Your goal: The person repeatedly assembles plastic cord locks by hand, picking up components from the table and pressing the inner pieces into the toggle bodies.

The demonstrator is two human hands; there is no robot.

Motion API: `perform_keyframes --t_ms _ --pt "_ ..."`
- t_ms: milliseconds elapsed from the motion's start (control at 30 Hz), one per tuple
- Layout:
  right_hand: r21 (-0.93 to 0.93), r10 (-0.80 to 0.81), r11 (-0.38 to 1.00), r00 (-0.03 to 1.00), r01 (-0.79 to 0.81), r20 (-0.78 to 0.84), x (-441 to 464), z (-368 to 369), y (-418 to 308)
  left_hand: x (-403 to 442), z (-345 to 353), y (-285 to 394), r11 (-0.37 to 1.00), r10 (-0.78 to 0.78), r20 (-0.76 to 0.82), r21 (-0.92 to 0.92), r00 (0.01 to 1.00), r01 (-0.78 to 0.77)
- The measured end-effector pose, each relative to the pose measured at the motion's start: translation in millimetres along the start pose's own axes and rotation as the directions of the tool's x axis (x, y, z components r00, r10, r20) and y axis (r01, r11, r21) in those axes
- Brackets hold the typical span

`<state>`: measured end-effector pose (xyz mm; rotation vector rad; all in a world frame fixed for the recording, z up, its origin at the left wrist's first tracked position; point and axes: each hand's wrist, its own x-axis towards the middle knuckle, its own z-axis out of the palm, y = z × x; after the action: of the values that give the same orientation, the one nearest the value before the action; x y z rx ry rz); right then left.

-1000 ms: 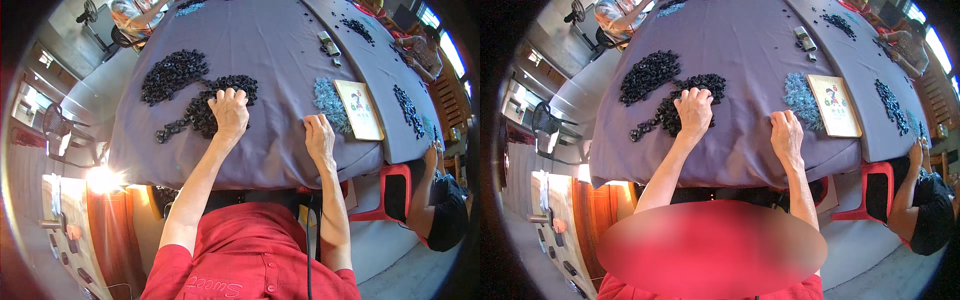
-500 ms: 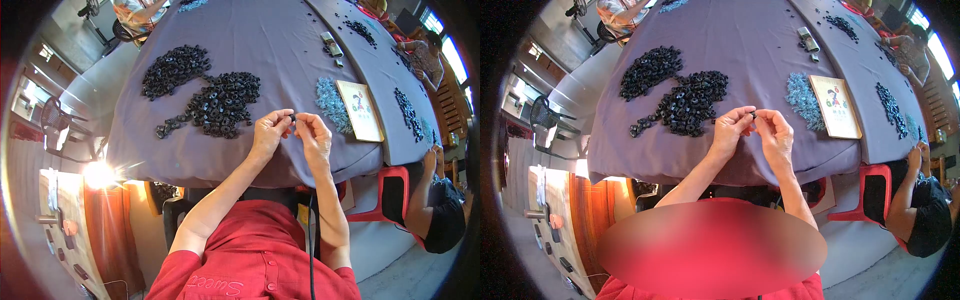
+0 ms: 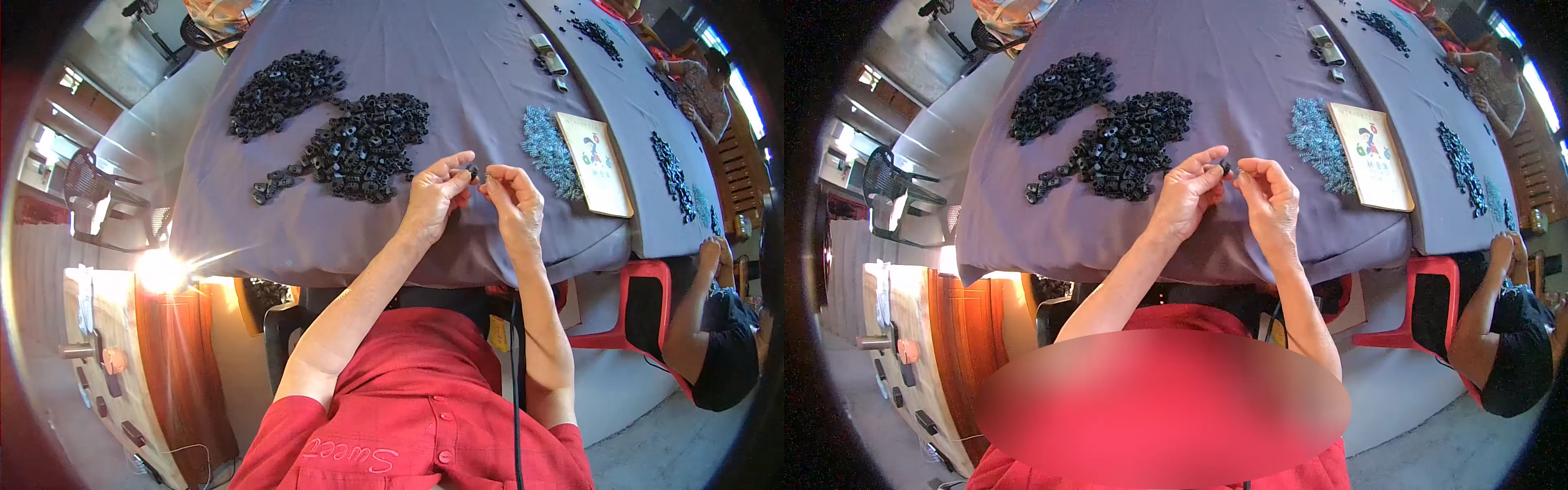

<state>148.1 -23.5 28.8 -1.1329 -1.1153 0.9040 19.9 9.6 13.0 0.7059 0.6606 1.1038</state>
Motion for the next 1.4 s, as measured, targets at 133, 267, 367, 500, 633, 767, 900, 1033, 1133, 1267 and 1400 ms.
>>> perform_keyframes --t_ms 133,267,367,500,633,767,900,1033,1133,1267,1400 --pt "-0.115 -0.04 0.992 0.998 0.046 0.054 -2.9 2.6 7.7 -0.1 -2.6 -2.6 0.997 -0.014 -0.023 -0.08 1.0 0.012" --pt "-0.135 -0.043 0.99 0.998 0.05 0.054 -3.9 5.4 5.3 1.1 -5.9 -6.1 0.991 0.004 -0.051 -0.13 0.999 -0.011" --pt "-0.156 -0.057 0.986 0.998 0.061 0.032 -3.6 4.9 8.8 1.3 -6.9 -6.9 0.993 0.003 -0.058 -0.121 0.998 -0.01" --pt "-0.178 -0.078 0.981 0.997 0.078 0.011 -2.3 4.7 15.4 1.0 -6.0 -9.5 0.994 0.032 -0.05 -0.106 0.998 -0.037" --pt "-0.205 -0.066 0.977 0.998 0.064 0.001 -4.4 5.7 11.6 0.2 -6.7 -13.9 0.994 0.055 -0.047 -0.095 0.997 -0.059" --pt "-0.215 -0.091 0.972 0.996 0.091 0.012 -1.1 13.2 10.7 -1.5 -5.7 -4.8 0.992 0.051 -0.044 -0.114 0.998 -0.056" --pt "-0.186 -0.088 0.979 0.996 0.086 -0.004 -3.7 12.6 15.9 -4.8 -7.1 -9.0 0.984 0.066 -0.041 -0.161 0.997 -0.072" --pt "-0.291 -0.046 0.955 0.999 0.051 0.026 -4.8 7.6 3.3 -7.7 -9.4 -10.3 0.996 0.016 -0.03 -0.084 0.999 -0.019" --pt "-0.207 -0.062 0.975 0.994 0.079 0.09 -1.5 4.4 11.6 -6.1 -10.9 -9.6 0.99 -0.005 -0.002 -0.14 1.0 0.004" --pt "-0.132 -0.002 0.991 0.99 0.021 0.138 -3.0 6.3 12.5 -6.0 -15.3 -9.6 0.978 0.017 0.029 -0.208 0.999 -0.011" --pt "-0.132 0.044 0.991 0.986 -0.022 0.163 -0.7 5.7 6.4 -9.5 -10.7 -4.6 0.965 0.005 0.009 -0.263 1.0 -0.003"
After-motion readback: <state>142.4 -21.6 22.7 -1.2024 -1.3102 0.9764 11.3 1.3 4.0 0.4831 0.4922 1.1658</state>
